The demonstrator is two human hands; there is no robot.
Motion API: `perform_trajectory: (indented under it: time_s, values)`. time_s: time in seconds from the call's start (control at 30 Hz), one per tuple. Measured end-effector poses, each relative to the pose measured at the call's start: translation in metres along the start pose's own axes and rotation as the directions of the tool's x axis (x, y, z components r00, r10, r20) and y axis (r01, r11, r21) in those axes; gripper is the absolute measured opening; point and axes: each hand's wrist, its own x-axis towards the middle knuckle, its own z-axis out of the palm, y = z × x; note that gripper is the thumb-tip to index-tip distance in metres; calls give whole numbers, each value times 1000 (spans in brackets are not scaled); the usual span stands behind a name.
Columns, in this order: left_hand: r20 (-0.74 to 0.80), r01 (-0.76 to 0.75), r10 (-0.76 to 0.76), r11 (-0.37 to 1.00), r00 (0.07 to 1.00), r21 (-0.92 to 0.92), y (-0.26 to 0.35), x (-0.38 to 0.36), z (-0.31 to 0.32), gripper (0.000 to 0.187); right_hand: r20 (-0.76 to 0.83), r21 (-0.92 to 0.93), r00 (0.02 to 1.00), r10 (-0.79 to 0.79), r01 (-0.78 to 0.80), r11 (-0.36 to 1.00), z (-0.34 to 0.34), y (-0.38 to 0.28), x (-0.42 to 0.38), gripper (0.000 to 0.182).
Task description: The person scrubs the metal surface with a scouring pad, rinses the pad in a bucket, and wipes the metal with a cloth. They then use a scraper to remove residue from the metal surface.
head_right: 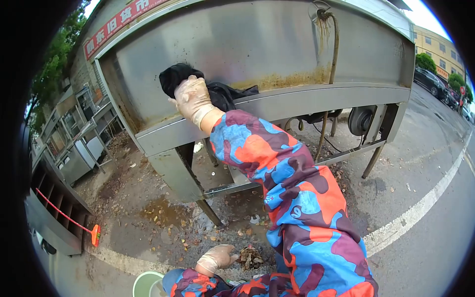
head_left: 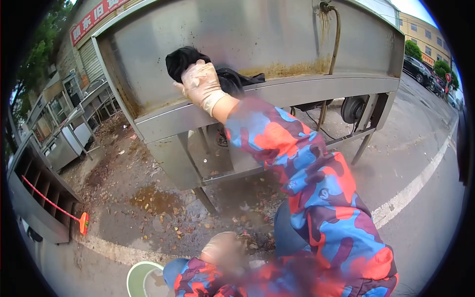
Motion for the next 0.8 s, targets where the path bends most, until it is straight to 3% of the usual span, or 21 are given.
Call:
perform_trajectory:
  time_s: [0.1,0.13,0.2,0.23,0.27,0.33,0.37,0.4,0.47,0.5,0.53,0.57,0.63,0.67,0.73,0.8]
  values:
    - [131,116,-108,991,985,-61,-8,10,-1,27,-104,-37,980,-170,167,985,11,-19,20,38]
    - [128,120,-111,991,985,-61,-8,10,-1,27,-84,-32,981,-173,171,985,6,-10,20,36]
    - [73,177,-171,980,983,-93,-8,12,-1,32,-246,-143,958,-149,117,983,1,31,16,31]
    - [-20,139,-143,982,990,-127,-14,10,9,38,-433,-104,896,-95,54,993,5,63,15,32]
    - [-28,139,-144,981,989,-137,-18,8,10,38,-509,9,861,-1,6,1000,-6,96,10,32]
    - [-41,-32,28,995,999,-97,-22,-4,9,42,-619,-127,782,68,-185,975,-5,173,1,39]
    - [0,83,-84,981,996,-173,-4,-9,-16,47,-618,-82,763,191,-304,949,-6,209,-6,38]
    - [-5,81,-84,980,996,-180,2,-15,-34,47,-648,-96,707,283,-444,891,-3,243,-13,41]
    - [130,186,-161,960,978,-210,9,-23,-57,55,-599,208,591,540,-537,818,6,286,-16,48]
    - [145,182,-153,960,977,-213,10,-26,-63,62,-598,206,597,535,-531,822,3,277,-12,48]
    - [140,182,-154,959,978,-219,11,-26,-67,62,-504,-144,771,389,-519,843,-4,259,-5,53]
    - [183,226,-187,950,965,-217,11,-26,-69,51,-336,-470,903,269,-408,783,-6,237,2,57]
    - [223,281,-233,936,946,-213,9,-25,-68,40,-436,-407,847,305,-488,772,4,166,29,73]
    - [218,249,-205,948,954,-201,7,-23,-63,41,-494,-243,822,284,-445,862,1,129,42,76]
    - [212,220,-180,958,961,-185,3,-16,-54,41,-439,-113,877,198,-273,956,-2,68,57,79]
    - [277,214,-161,961,947,-173,-3,-8,-42,44,-349,-82,937,-30,1,997,-2,18,52,78]
